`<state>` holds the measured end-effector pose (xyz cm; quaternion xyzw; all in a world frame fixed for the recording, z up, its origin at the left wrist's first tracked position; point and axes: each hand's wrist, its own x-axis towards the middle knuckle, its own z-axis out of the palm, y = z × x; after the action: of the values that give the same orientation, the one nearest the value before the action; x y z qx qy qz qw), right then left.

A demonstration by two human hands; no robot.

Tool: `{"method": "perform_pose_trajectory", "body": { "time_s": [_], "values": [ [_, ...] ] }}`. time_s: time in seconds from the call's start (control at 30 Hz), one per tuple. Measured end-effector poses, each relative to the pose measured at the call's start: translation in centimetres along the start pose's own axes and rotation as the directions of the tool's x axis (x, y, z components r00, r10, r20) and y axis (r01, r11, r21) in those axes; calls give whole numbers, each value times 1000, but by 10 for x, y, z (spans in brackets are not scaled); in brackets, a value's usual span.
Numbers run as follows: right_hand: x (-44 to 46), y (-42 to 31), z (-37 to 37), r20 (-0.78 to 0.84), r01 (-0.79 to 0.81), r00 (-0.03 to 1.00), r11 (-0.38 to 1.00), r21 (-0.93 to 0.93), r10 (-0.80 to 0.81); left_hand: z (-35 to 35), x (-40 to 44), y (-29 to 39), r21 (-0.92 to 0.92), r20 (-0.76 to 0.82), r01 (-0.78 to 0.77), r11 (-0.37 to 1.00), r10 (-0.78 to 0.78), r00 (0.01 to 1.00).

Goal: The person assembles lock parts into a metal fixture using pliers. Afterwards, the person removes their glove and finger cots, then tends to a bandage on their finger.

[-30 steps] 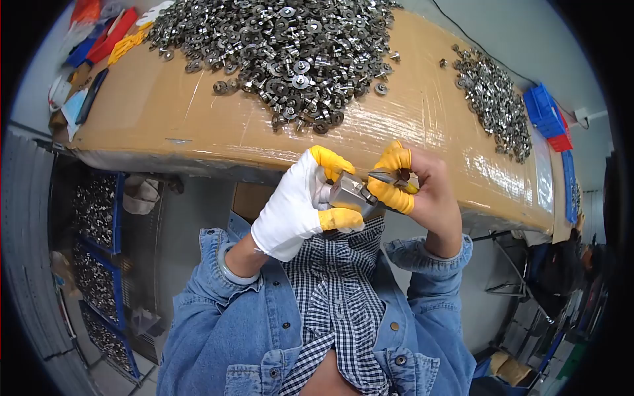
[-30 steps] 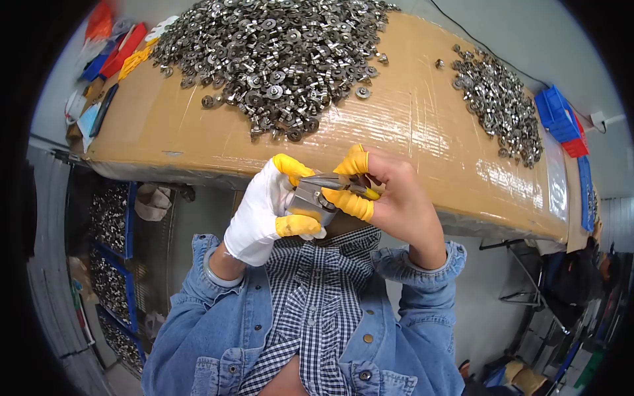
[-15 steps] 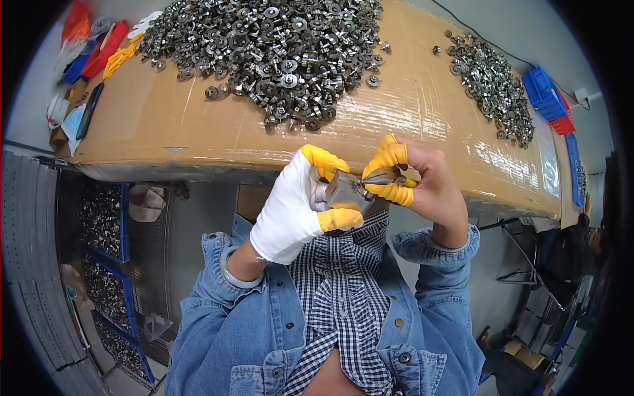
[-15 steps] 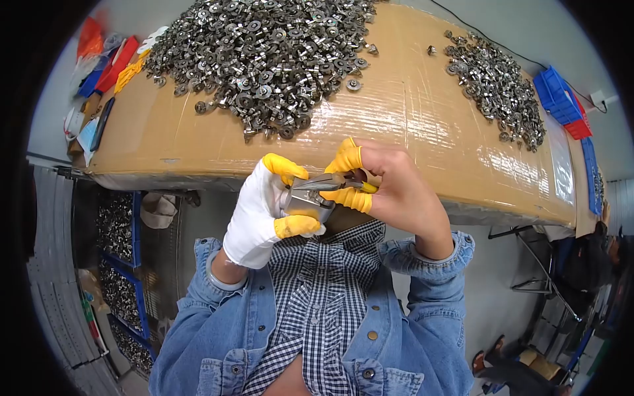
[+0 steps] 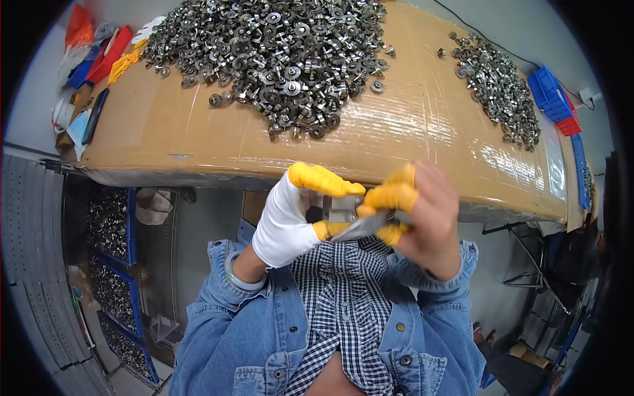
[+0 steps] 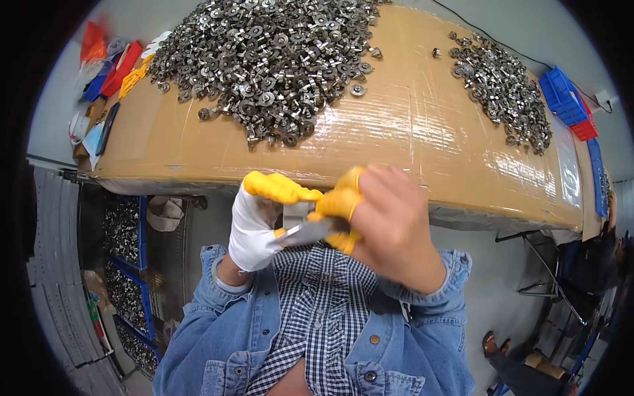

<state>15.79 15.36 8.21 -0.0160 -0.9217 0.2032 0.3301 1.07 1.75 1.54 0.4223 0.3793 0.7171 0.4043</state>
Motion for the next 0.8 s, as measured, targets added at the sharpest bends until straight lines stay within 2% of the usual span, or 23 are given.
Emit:
{"method": "perform_pose_trajectory", "body": {
  "time_s": [0.07, 0.13, 0.3, 0.37, 0.57, 0.8],
  "values": [
    [-8, -12, 1, -49, 87, 994, 974, -210, -100, -3, 1, -3, -8, 42, -74, 997, 74, 996],
    [-14, -18, 2, -70, 139, 982, 924, -355, -175, -4, 2, -4, -22, 70, -64, 998, 66, 995],
    [-16, -18, -3, -45, 184, 976, 924, -335, -211, -2, 5, -10, -174, 84, -16, 985, 31, 996],
    [-16, -15, -6, -15, 216, 972, 923, -319, -233, 0, 6, -10, -174, 92, -12, 985, 29, 995],
    [-14, -23, -7, -22, 150, 985, 915, -374, -171, -1, 8, -15, -173, 119, -36, 984, 58, 991],
    [-15, -27, -6, -27, 118, 990, 929, -351, -136, -2, 7, -17, -204, 135, -33, 978, 62, 989]
  ]
}}
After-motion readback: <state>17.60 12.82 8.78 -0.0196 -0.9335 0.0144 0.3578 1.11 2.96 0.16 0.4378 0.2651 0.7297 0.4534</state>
